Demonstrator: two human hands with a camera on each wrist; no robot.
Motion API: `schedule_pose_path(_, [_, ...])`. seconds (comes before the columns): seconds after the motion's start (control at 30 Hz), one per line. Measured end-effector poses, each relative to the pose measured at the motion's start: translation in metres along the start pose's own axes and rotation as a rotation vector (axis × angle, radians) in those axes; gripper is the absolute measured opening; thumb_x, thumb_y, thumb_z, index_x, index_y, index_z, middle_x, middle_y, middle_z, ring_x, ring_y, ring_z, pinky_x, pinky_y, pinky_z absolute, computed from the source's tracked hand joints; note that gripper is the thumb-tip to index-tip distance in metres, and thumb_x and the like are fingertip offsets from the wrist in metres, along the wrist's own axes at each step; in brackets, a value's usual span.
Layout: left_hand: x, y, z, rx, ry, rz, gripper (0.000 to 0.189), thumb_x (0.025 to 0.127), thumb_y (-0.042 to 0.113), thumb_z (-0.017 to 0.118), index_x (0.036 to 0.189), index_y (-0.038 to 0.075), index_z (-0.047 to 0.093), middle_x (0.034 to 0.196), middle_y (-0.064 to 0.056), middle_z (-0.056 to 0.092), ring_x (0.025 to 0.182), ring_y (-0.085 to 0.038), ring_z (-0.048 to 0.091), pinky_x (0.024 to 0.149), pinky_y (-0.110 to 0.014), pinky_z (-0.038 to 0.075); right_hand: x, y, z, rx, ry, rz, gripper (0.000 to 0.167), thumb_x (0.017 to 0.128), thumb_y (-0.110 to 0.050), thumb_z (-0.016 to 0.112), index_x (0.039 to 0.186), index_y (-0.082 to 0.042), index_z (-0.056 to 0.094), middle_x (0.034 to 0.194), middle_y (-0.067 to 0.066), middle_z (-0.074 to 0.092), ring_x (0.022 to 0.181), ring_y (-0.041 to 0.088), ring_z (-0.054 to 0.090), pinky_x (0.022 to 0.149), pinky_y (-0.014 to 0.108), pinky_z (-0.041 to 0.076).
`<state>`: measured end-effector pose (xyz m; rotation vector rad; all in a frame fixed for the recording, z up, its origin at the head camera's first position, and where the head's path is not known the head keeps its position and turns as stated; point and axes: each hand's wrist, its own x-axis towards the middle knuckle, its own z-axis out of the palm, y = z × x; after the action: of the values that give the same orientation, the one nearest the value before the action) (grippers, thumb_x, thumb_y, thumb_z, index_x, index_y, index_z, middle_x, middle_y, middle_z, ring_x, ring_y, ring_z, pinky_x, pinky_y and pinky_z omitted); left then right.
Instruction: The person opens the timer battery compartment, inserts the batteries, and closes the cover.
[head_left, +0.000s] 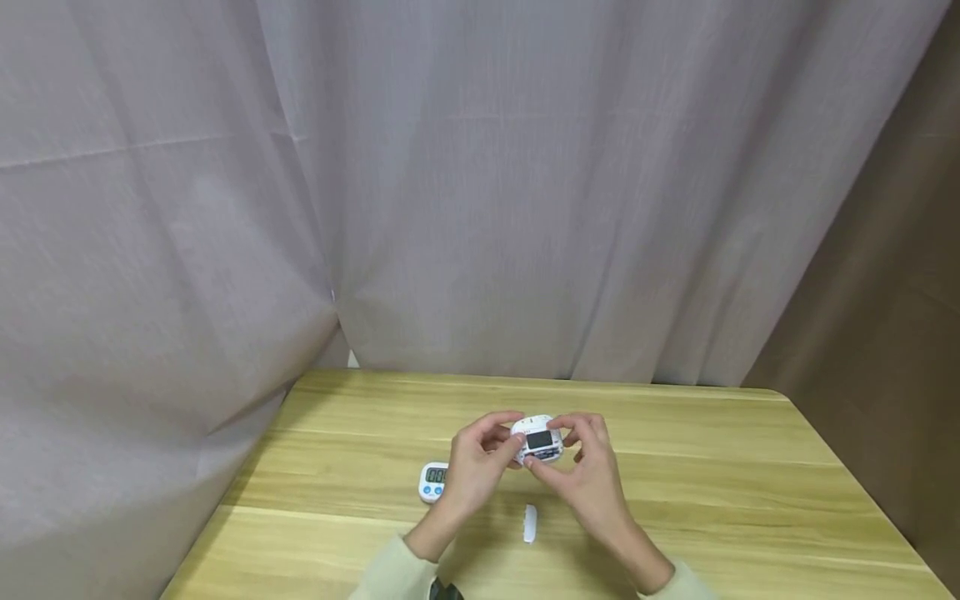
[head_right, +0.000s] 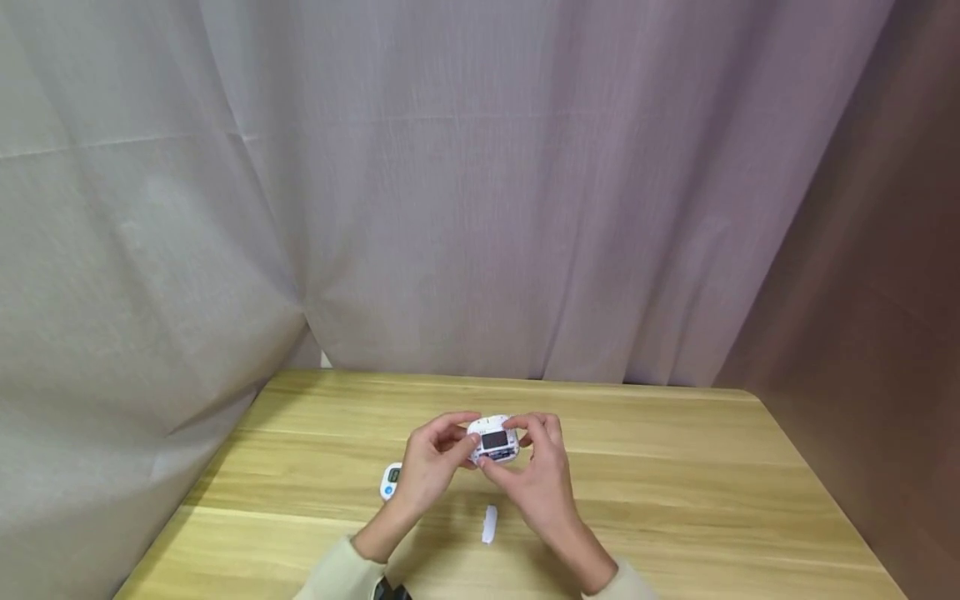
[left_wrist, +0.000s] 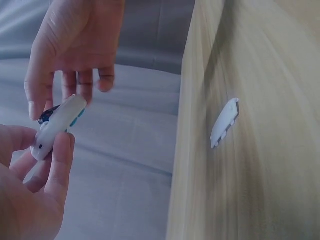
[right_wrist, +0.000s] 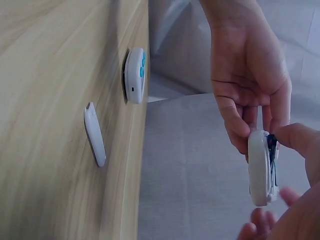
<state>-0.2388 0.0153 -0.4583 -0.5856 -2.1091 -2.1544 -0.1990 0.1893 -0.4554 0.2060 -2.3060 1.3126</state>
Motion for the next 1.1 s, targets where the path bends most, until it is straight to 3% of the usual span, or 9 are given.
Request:
schedule_pose_path(0.17, [-0.0003,0.0023,0.0001,-0.001,0.009,0.003,0.028,0.095,0.0,0.073,0.123,0.001,0.074,0.096,-0.019,0.076,0.076,-0.009,0.071,0.067,-0.039,0.07,0.0015,-0.002,-0.0017,0.096,-0.066,0.122,0.075,0.075,-0.017,0.097,0.139,-0.011,0.058,0.126,0.011,0.063,0.088,0.016,0.06,0.062,0.02,0.052])
schedule_pose_path(0.3, [-0.0018,0.0027,-0.0005,-0.005,0.01,-0.004,0.028,0.095,-0.001,0.072,0.123,0.0,0.074,0.096,-0.021,0.076,0.077,-0.01,0.071,0.067,-0.039,0.07,0.0015,-0.0007,-0.0023,0.154,-0.109,0.156,0.074,0.076,-0.014,0.096,0.139,-0.012,0.058,0.112,0.014,0.067,0.074,0.014,0.06,0.052,0.022,0.052])
schedule_pose_path(0.43, [-0.0027,0.002,-0.0002,0.002,0.016,-0.006,0.027,0.095,0.0,0.073,0.122,0.0,0.074,0.098,-0.022,0.075,0.079,-0.011,0.071,0.069,-0.035,0.07,0.0017,-0.0005,-0.0019,0.176,-0.119,0.147,0.072,0.076,-0.013,0.096,0.137,-0.012,0.058,0.103,0.014,0.067,0.069,0.01,0.058,0.051,0.021,0.052])
schedule_pose_path(0.7, [-0.0031,0.001,0.0016,0.013,0.009,-0.007,0.026,0.094,0.0,0.073,0.12,0.003,0.076,0.096,-0.019,0.076,0.079,-0.01,0.071,0.069,-0.033,0.07,0.0004,-0.0021,-0.0014,0.353,-0.161,0.174,0.069,0.078,0.003,0.09,0.136,-0.004,0.052,0.111,0.022,0.065,0.08,0.014,0.075,0.063,0.027,0.066])
schedule_pose_path(1.1, [-0.0036,0.0015,0.0026,0.025,0.007,-0.012,0.026,0.095,-0.001,0.072,0.12,0.004,0.076,0.097,-0.018,0.077,0.08,-0.011,0.071,0.068,-0.03,0.069,-0.0012,-0.0013,0.0007,0.339,-0.132,0.163,0.067,0.078,0.005,0.088,0.134,-0.003,0.053,0.112,0.023,0.075,0.084,0.014,0.078,0.067,0.029,0.068])
